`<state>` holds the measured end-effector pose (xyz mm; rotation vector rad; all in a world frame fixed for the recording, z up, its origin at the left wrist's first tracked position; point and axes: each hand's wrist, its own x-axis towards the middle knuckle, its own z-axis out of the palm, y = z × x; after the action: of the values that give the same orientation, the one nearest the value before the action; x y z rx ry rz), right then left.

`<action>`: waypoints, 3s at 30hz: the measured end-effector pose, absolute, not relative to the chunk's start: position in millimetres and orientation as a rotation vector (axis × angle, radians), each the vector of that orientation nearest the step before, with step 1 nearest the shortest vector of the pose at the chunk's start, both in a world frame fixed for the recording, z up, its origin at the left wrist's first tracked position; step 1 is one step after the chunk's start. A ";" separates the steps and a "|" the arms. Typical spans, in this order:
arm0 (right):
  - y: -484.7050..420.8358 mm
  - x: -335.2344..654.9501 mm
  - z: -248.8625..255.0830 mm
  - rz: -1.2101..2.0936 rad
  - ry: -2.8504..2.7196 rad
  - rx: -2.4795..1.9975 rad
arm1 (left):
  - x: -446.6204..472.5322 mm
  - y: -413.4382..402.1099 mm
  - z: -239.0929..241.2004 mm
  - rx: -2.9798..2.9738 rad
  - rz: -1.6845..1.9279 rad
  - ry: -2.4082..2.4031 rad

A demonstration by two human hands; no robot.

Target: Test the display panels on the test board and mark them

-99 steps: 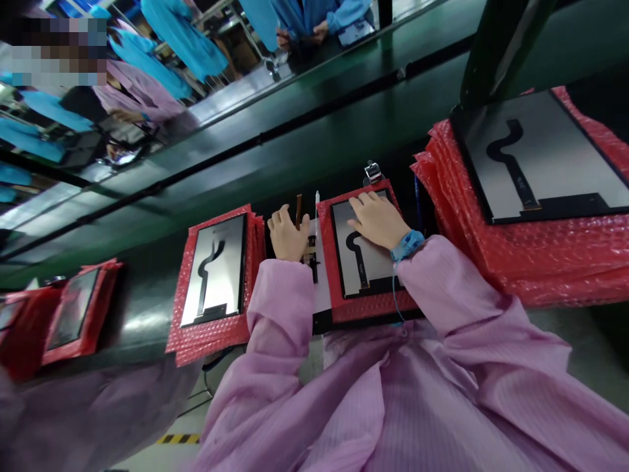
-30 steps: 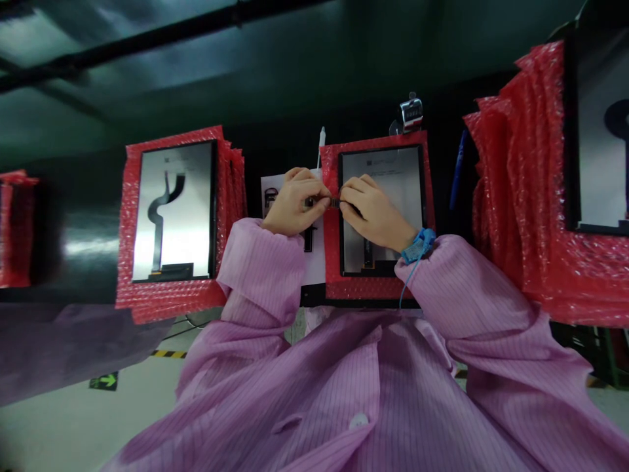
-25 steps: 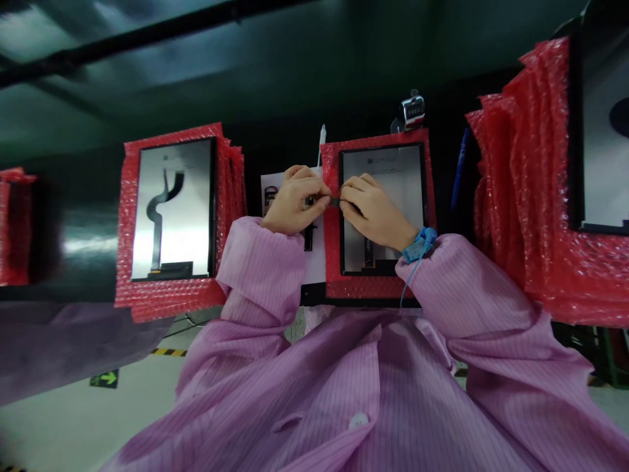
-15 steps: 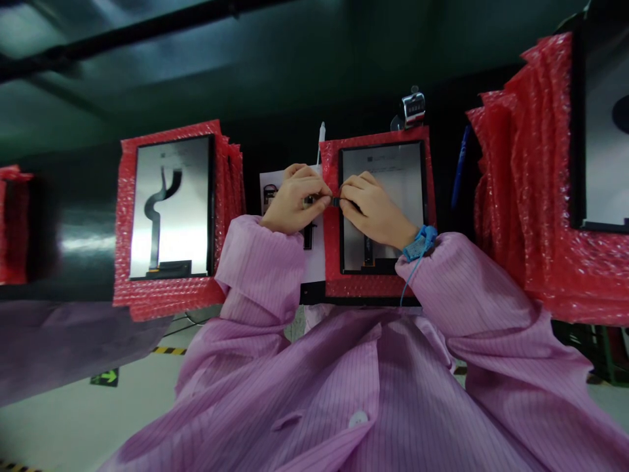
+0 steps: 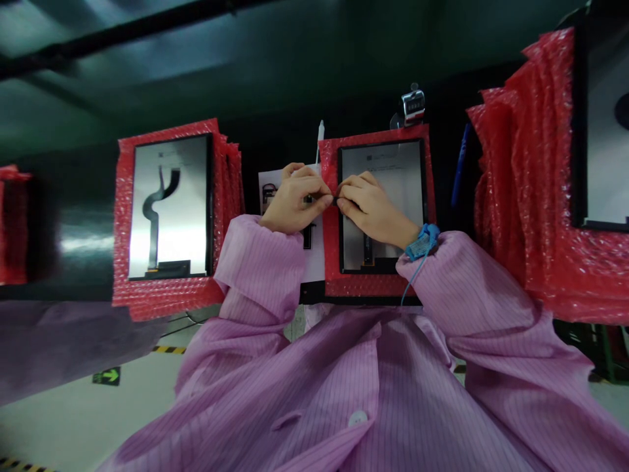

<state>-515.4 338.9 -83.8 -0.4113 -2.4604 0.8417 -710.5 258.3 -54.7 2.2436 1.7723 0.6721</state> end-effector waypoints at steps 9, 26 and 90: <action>338.4 -513.8 -86.6 0.800 -2.451 -0.398 | -712.9 258.6 -58.1 2.253 0.696 1.782; 330.0 -515.5 -85.6 0.777 -2.407 -0.397 | -711.4 258.8 -56.1 2.268 0.753 1.803; 207.8 -430.4 -17.0 0.992 -1.774 -0.814 | -643.5 164.6 -46.9 1.557 1.272 1.814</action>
<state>-430.4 207.8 -17.0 -0.8141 -1.7743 0.9918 -643.5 164.6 -46.9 1.5567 1.8136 1.2721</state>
